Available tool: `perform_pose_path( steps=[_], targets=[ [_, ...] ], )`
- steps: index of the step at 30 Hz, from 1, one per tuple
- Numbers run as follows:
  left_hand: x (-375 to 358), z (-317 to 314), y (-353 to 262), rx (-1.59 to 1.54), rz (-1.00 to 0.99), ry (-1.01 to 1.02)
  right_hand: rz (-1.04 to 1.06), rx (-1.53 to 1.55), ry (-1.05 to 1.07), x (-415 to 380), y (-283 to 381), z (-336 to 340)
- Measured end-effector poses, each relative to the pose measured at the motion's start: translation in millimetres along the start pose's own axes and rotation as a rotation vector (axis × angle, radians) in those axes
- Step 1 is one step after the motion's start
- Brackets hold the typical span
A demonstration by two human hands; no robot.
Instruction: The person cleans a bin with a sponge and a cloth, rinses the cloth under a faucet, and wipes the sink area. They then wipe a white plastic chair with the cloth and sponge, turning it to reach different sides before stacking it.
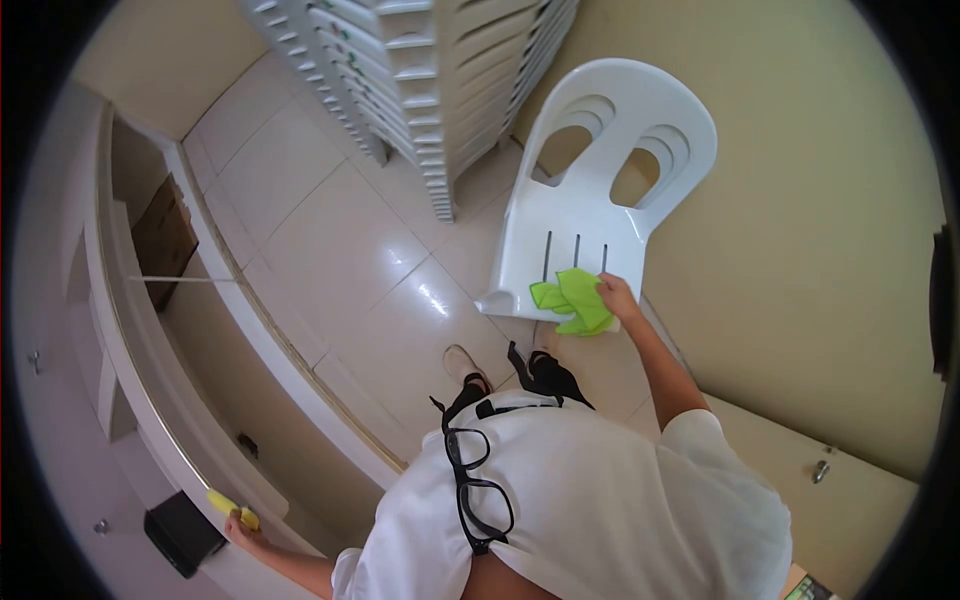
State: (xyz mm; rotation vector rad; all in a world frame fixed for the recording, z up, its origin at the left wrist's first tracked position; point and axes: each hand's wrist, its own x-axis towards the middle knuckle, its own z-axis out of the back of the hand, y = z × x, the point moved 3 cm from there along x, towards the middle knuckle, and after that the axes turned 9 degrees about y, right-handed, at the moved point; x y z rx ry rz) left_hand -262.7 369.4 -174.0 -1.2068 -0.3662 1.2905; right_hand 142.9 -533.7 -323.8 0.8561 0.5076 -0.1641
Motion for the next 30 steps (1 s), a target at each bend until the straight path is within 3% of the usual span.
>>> perform_pose_path(
  steps=[1, 3, 5, 6, 8, 9, 11, 12, 13, 14, 16, 18, 20, 21, 24, 25, 30],
  targets=[
    [-17.8, -48.5, -18.2, -0.164, 0.013, 0.165, -0.075, -0.048, -0.081, -2.9, -11.0, 18.9],
    [-59.2, -169.4, -55.6, -0.13, 0.02, 0.235, -0.161, -0.084, -0.159, -7.9, -29.2, 43.5],
    [-92.1, -296.8, -61.1, -0.234, 0.006, 0.645, -0.261, -0.61, -0.501, -6.9, -43.5, 65.2],
    [-111.9, -356.7, -59.2, -0.104, 0.048, 0.699, -0.267, -0.601, -0.5, 2.0, -52.1, 67.0],
    [-168.6, -479.6, -41.5, 0.025, 0.192, 0.924, -0.088, -0.369, -0.594, 25.4, -63.4, 61.6],
    [-205.4, -539.6, -36.1, 0.175, 0.14, 1.012, 0.015, -0.258, -0.597, 36.7, -61.8, 54.4],
    [-266.6, -639.9, -15.8, 0.175, 0.006, 1.321, 0.126, -0.068, -0.576, 55.9, -35.5, 33.5],
    [-292.0, -690.6, -1.8, 0.429, -0.036, 1.293, 0.136, 0.01, -0.555, 57.1, -8.4, 29.8],
    [-321.7, -731.3, 5.5, 0.274, -0.119, 1.386, 0.154, 0.077, -0.544, 58.4, 12.0, 28.7],
    [-322.6, -778.1, 43.7, 0.404, -0.589, 1.35, 0.172, 0.142, -0.529, 62.2, 23.3, 25.1],
    [-393.8, -824.3, -3.2, 0.747, -0.908, 1.101, 0.193, 0.193, -0.466, 78.8, 21.1, 10.8],
    [-411.4, -865.9, 7.9, 0.763, -0.916, 1.037, 0.211, 0.249, -0.404, 99.7, 11.4, -3.2],
    [-406.7, -883.8, 22.1, 0.785, -0.92, 0.971, 0.414, 0.129, -0.335, 121.4, 9.6, -16.2],
    [-398.8, -888.9, 33.7, 0.812, -0.935, 0.893, 0.385, 0.124, -0.195, 131.3, 8.4, -23.3],
    [-378.5, -883.0, 46.2, 0.919, -1.006, 0.758, 0.346, 0.236, -0.105, 180.9, -22.1, -77.5],
    [-372.0, -879.2, 45.0, 0.941, -1.009, 0.746, 0.38, -0.247, -0.177, 175.0, 0.8, -65.7],
    [-359.9, -901.7, 20.4, 0.963, -1.242, 0.725, 0.252, -0.407, -0.083, 215.5, 37.1, -46.8]
  ],
)
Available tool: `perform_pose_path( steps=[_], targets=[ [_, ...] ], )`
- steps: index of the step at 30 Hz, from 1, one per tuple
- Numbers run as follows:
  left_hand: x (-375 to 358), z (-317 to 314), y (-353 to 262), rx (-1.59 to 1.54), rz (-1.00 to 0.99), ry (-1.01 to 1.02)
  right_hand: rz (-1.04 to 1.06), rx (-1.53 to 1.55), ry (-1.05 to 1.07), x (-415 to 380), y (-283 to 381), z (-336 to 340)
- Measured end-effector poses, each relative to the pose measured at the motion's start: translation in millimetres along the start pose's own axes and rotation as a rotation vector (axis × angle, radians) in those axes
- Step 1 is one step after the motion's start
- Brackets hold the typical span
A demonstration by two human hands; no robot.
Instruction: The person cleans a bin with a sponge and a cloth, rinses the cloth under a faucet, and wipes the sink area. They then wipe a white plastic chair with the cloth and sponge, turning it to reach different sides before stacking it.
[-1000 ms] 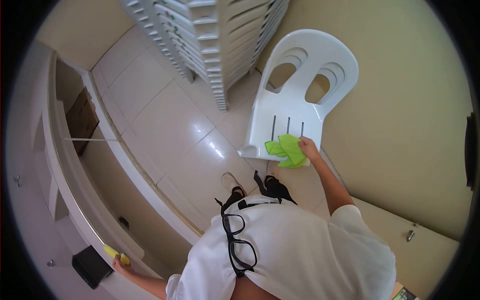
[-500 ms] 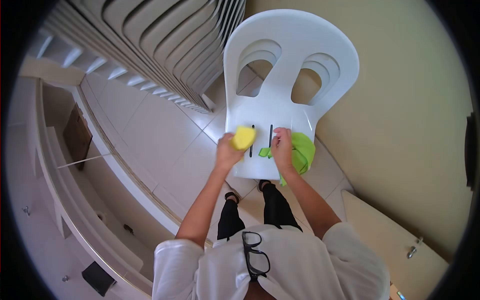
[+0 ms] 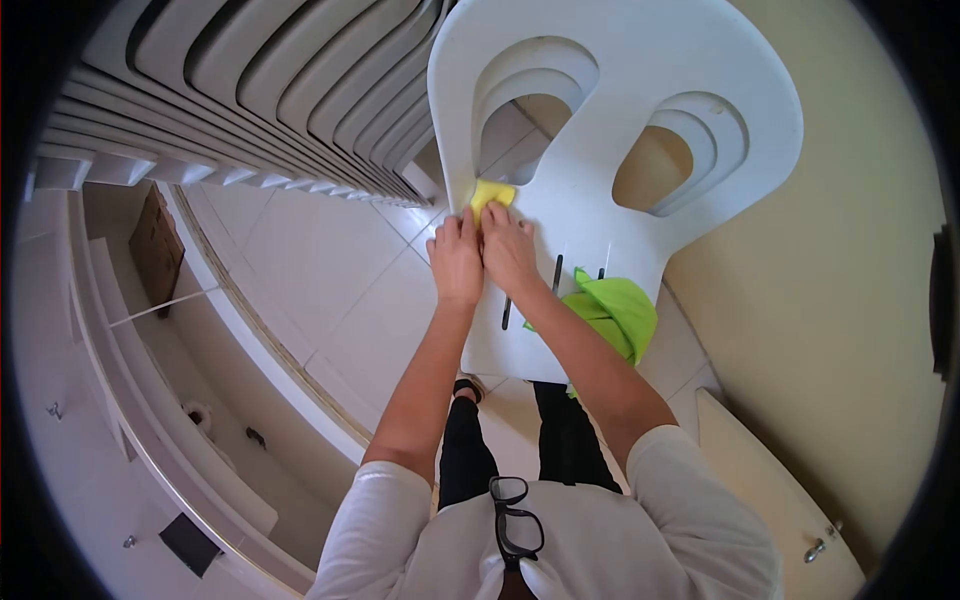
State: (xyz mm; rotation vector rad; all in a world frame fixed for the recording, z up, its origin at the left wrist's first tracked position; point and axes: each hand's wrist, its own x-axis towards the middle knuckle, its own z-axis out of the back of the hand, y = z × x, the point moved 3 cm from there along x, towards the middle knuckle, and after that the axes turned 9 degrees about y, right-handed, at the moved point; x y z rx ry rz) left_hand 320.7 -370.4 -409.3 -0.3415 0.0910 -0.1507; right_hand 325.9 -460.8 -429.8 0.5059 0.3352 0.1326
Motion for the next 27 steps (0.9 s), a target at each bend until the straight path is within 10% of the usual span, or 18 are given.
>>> perform_pose_path(
  steps=[27],
  targets=[
    [29.6, -29.8, -22.0, 0.306, -0.093, 0.135, 0.079, -0.145, -0.012, 21.5, -30.0, 20.8]
  ],
)
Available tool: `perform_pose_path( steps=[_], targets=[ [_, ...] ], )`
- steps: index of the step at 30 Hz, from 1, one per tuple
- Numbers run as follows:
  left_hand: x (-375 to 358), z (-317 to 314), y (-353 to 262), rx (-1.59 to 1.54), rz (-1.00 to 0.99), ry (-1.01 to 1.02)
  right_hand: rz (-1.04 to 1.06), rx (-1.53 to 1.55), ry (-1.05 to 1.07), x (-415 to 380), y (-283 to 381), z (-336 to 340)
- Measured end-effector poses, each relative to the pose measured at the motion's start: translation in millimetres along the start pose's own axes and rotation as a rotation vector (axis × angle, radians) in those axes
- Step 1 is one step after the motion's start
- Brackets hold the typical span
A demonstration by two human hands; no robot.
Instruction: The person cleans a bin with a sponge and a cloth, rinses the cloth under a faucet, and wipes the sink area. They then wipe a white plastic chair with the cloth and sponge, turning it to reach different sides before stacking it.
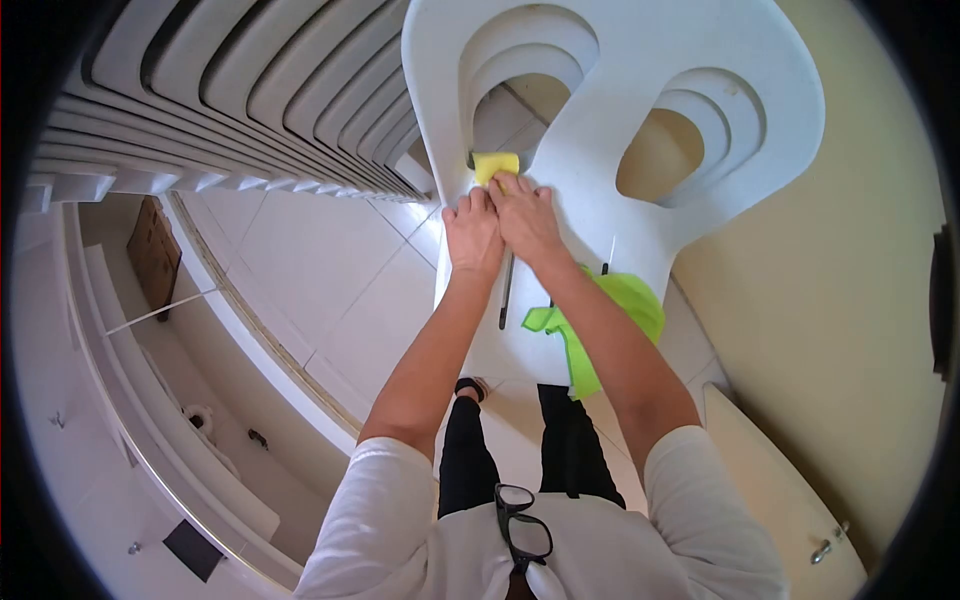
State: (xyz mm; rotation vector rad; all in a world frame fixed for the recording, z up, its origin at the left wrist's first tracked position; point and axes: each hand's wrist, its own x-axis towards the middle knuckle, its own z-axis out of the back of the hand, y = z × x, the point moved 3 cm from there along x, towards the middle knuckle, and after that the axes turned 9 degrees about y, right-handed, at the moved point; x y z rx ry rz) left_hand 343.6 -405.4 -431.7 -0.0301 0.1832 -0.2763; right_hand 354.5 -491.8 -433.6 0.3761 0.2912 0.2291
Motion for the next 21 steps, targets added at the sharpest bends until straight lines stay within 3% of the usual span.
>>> perform_pose_path(
  steps=[3, 6, 10, 13, 15, 17, 19, 21],
  targets=[
    [-21.1, 0.6, -2.7, 0.024, 0.014, 0.027, 0.01, -0.007, -0.021, -10.2, 4.1, -5.8],
    [-58.1, -5.6, 1.5, -0.066, 0.146, 0.091, 0.219, 0.05, -0.108, -31.0, 20.4, -24.0],
    [-11.2, -1.5, -2.9, -0.036, 0.053, 0.023, 0.077, -0.1, -0.07, 0.0, 0.4, -3.7],
    [5.2, -6.5, -12.5, -0.042, 0.072, -0.016, 0.097, 0.046, -0.156, 2.9, -13.0, 6.9],
    [-23.4, -12.0, -8.5, -0.036, 0.086, 0.01, 0.111, -0.015, -0.079, -8.3, -1.1, -6.3],
    [-58.8, -9.9, -4.1, -0.052, 0.181, 0.013, 0.325, 0.039, -0.096, -26.2, 17.1, -27.0],
    [-53.6, -10.6, 0.5, -0.038, 0.174, 0.022, 0.323, 0.056, -0.137, -26.1, 22.1, -21.0],
    [-38.0, -10.1, -2.7, -0.035, 0.168, 0.037, 0.221, -0.142, -0.056, -10.3, 10.7, -8.7]
  ],
)
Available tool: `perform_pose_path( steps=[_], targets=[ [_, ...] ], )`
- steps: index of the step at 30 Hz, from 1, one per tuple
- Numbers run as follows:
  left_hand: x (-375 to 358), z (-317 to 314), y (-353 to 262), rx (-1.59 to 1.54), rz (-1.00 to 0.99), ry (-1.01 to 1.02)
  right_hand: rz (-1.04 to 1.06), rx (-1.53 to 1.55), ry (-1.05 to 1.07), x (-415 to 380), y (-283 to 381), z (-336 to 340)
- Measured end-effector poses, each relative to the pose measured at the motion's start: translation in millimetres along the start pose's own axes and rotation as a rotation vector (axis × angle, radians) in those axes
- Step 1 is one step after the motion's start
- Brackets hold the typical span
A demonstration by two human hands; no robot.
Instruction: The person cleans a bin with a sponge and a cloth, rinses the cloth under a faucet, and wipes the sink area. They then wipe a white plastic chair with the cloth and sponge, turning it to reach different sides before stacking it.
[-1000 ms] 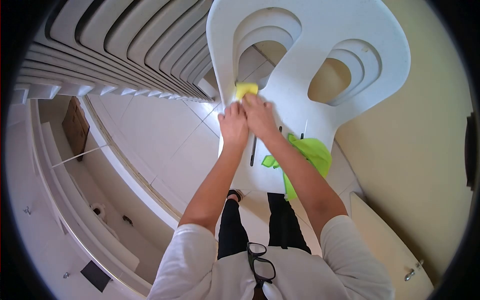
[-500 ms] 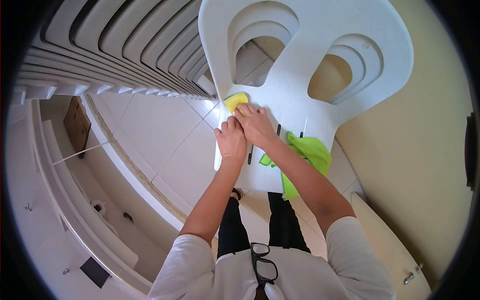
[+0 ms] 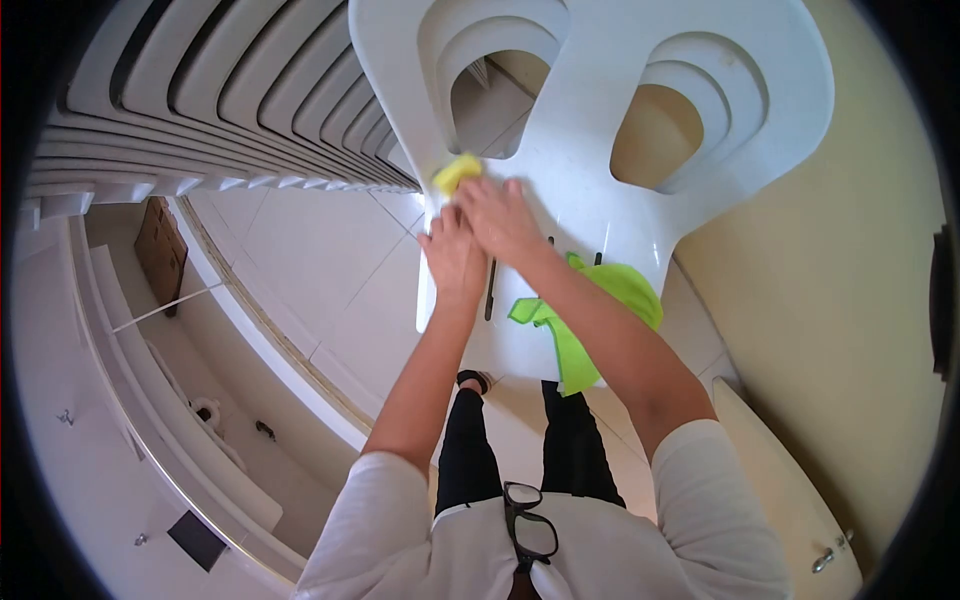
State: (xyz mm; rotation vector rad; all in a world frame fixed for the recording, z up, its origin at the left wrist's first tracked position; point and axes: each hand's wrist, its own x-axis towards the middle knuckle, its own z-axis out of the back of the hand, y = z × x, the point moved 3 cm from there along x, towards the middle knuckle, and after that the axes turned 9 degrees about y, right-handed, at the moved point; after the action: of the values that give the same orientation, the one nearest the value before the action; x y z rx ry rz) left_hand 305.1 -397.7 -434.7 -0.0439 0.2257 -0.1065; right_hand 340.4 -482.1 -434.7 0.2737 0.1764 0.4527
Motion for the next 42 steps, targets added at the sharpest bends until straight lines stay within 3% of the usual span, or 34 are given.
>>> perform_pose_path(
  steps=[3, 5, 7, 9, 12, 15, 17, 18, 20, 22, 24, 25, 28, 29, 30, 32, 36, 38, 42],
  targets=[
    [40.6, 6.5, -22.7, 0.012, -0.048, -0.063, -0.072, 0.015, -0.07, 11.1, -26.2, 9.6],
    [22.9, -1.4, -24.2, -0.005, -0.033, -0.053, -0.056, 0.041, -0.141, 3.7, -27.7, 8.0],
    [-5.2, -4.6, -26.0, -0.016, -0.021, -0.052, 0.031, -0.009, -0.039, -17.3, -15.4, -6.0],
    [-32.7, -11.4, -29.8, -0.036, 0.025, 0.114, 0.068, 0.037, -0.059, -41.4, -7.2, -11.8],
    [-28.7, -13.9, -47.6, -0.124, -0.013, 0.033, 0.091, 0.063, -0.075, -50.5, -20.5, -6.7],
    [20.2, -17.0, -82.5, -0.147, -0.185, -0.012, -0.118, -0.058, 0.06, -46.8, -69.2, 6.8],
    [44.7, -10.7, -117.0, -0.072, -0.317, 0.072, -0.39, -0.008, -0.054, -61.1, -105.0, 16.2],
    [43.8, -16.4, -125.5, -0.077, -0.32, 0.073, -0.393, -0.012, -0.051, -69.8, -107.2, 16.4],
    [43.8, -24.0, -135.7, -0.062, -0.435, 0.021, -0.604, -0.106, -0.153, -85.4, -108.0, 18.0],
    [48.6, -16.1, -124.2, -0.09, -0.466, 0.027, -0.593, -0.131, -0.228, -74.5, -106.5, 15.3],
    [53.8, -9.0, -109.1, -0.038, -0.385, 0.035, -0.44, -0.083, -0.092, -54.0, -101.5, 13.2],
    [52.6, -8.9, -100.7, -0.086, -0.34, -0.036, -0.341, -0.084, -0.182, -46.5, -97.2, 11.4],
    [45.0, -7.1, -101.7, -0.109, -0.237, -0.082, -0.246, -0.038, -0.188, -45.9, -95.5, 16.4],
    [47.7, -6.4, -107.8, -0.084, -0.215, 0.078, -0.257, -0.078, -0.189, -51.7, -98.2, 20.1],
    [47.7, -6.0, -112.1, -0.082, -0.219, 0.049, -0.251, -0.092, -0.215, -59.0, -97.9, 20.0],
    [51.5, -14.9, -118.3, -0.063, -0.37, -0.045, -0.43, 0.011, -0.291, -66.6, -103.9, 18.7],
    [71.4, 0.6, -116.3, -0.168, -0.39, -0.085, -0.427, -0.042, -0.415, -48.3, -105.2, 43.6],
    [83.1, 41.7, -115.4, -0.354, -0.447, -0.23, -0.308, -0.141, -0.373, -33.0, -101.2, 83.2],
    [95.3, 122.6, -120.2, -0.526, -0.487, -0.627, -0.272, -0.188, -0.745, -21.0, -86.4, 175.0]
  ],
)
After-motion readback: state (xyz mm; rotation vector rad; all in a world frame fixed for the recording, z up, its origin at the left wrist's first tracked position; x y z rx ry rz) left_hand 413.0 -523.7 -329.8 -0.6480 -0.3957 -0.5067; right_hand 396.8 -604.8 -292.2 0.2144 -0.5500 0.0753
